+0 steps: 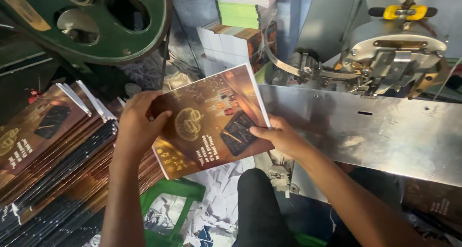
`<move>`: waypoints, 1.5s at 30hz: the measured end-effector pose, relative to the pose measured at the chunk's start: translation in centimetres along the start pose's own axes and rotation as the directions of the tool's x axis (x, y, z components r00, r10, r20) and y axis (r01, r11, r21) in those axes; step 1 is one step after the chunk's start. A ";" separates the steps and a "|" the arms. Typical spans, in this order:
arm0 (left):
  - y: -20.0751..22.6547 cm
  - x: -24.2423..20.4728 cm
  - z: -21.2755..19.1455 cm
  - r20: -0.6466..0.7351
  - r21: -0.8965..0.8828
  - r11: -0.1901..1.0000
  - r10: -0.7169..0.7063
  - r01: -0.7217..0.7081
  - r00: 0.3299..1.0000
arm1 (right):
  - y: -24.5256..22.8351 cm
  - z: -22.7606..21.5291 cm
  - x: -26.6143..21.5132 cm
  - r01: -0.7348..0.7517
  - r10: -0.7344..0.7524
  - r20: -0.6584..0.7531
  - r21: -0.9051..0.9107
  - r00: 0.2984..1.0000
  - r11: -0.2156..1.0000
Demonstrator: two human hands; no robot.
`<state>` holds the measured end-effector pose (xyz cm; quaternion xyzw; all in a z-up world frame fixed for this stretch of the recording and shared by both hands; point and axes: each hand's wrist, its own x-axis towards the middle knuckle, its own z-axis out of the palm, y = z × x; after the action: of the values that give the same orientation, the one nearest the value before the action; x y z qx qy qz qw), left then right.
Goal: The person repeatedly picks up a book from a stack, places it into a binding machine, and then removes the bound book to place it on a separate pile. This process is repeated continuously throughout the clip.
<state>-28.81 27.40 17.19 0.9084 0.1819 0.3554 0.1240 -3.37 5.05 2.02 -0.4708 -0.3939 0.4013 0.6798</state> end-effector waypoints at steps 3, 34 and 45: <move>1.3 0.8 1.3 -0.053 -0.013 0.995 0.100 -0.101 0.994 | 0.1 -1.4 -1.0 -0.005 0.008 -0.068 0.046 0.998 0.999; -2.9 -2.8 6.4 0.565 -0.489 0.508 -0.435 0.710 0.701 | 0.2 -5.9 -4.4 -0.110 0.161 -0.268 0.197 0.950 0.974; -1.5 -10.2 10.7 0.405 -0.818 0.216 -0.439 0.532 0.802 | -0.3 -4.5 -3.0 -0.202 0.239 -0.176 0.203 0.955 0.958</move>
<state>-28.71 23.41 2.85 0.5986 0.2269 0.2978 0.7082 -0.36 0.74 0.77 -0.4852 -0.2304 0.4603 0.7068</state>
